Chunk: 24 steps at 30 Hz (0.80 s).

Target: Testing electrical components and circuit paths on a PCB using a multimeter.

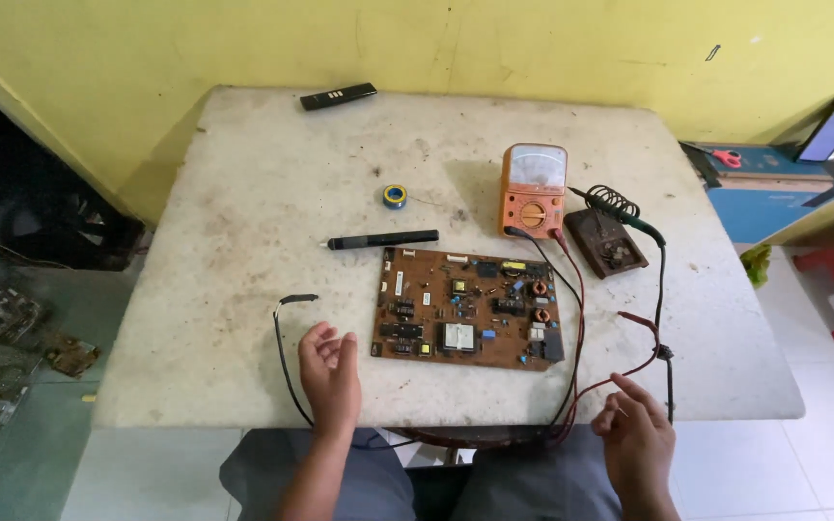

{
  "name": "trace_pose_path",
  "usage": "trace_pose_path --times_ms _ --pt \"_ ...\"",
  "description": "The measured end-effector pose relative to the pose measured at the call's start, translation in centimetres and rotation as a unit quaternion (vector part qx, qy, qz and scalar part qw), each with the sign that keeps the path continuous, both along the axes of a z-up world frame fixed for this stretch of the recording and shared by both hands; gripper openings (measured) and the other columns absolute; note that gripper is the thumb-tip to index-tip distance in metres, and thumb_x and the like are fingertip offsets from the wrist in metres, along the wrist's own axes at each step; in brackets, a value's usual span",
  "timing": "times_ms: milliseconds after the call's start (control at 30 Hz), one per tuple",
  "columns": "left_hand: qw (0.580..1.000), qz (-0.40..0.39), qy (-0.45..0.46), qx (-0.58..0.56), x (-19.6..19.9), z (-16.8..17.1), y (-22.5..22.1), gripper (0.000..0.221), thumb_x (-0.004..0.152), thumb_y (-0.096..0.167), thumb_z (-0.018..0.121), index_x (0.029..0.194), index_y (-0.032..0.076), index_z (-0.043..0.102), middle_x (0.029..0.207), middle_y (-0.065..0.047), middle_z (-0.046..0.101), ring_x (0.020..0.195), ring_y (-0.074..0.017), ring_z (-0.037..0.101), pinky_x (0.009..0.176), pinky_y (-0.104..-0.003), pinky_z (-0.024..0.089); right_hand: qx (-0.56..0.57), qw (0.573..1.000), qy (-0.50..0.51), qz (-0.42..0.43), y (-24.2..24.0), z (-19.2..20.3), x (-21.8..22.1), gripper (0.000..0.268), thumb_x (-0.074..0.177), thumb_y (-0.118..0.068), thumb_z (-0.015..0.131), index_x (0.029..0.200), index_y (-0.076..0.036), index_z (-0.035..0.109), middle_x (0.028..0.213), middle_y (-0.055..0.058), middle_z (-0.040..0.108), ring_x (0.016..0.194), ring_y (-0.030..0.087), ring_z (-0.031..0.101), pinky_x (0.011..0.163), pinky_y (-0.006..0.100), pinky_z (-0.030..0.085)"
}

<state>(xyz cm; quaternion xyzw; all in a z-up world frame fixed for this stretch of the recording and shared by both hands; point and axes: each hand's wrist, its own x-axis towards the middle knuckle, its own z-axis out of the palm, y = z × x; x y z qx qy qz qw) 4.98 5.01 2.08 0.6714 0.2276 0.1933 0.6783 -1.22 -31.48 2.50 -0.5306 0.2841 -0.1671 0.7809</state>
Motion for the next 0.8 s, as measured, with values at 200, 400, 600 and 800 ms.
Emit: trace_pose_path --times_ms 200,400,600,800 --pt "0.999 0.032 0.028 0.003 3.7 0.4 1.0 0.068 0.099 0.022 0.056 0.158 0.005 0.025 0.165 -0.018 0.034 0.13 -0.0319 0.059 0.101 -0.04 0.053 0.123 0.991 0.003 0.053 2.2 -0.7 3.2 0.068 0.09 -0.004 0.054 0.154 -0.013 0.034 0.099 0.024 0.06 0.064 0.03 0.051 0.065 0.041 0.042" --pt "0.997 0.052 -0.047 0.012 8.0 -2.9 2.7 0.05 0.103 0.018 0.055 0.15 0.005 0.048 0.141 -0.016 0.061 0.103 -0.0236 0.069 0.084 -0.036 0.065 0.16 0.984 -0.024 -0.08 2.4 2.9 8.2 0.095 0.097 -0.008 0.06 0.169 -0.036 0.006 0.098 0.005 0.057 0.07 0.013 0.051 0.068 0.03 0.047" --pt "0.981 0.132 -0.14 0.02 8.2 -5.0 2.0 0.024 0.103 0.004 0.057 0.122 -0.005 0.069 0.114 -0.031 0.07 0.105 -0.0394 0.071 0.085 -0.038 0.065 0.023 0.985 -0.058 -0.162 -4.4 -5.0 14.2 0.011 0.11 -0.026 0.062 0.119 -0.025 0.055 0.085 0.002 0.061 0.057 0.02 0.067 0.062 0.037 0.065" --pt "0.962 0.107 -0.232 0.098 5.9 -2.5 1.7 0.025 0.108 0.017 0.055 0.116 0.0 0.071 0.114 -0.015 0.076 0.111 -0.0265 0.074 0.098 -0.038 0.061 -0.187 0.933 -0.141 -0.272 2.3 1.8 10.2 0.022 0.118 -0.019 0.052 0.104 -0.012 0.068 0.065 -0.002 0.056 0.046 0.009 0.049 0.05 0.023 0.051"
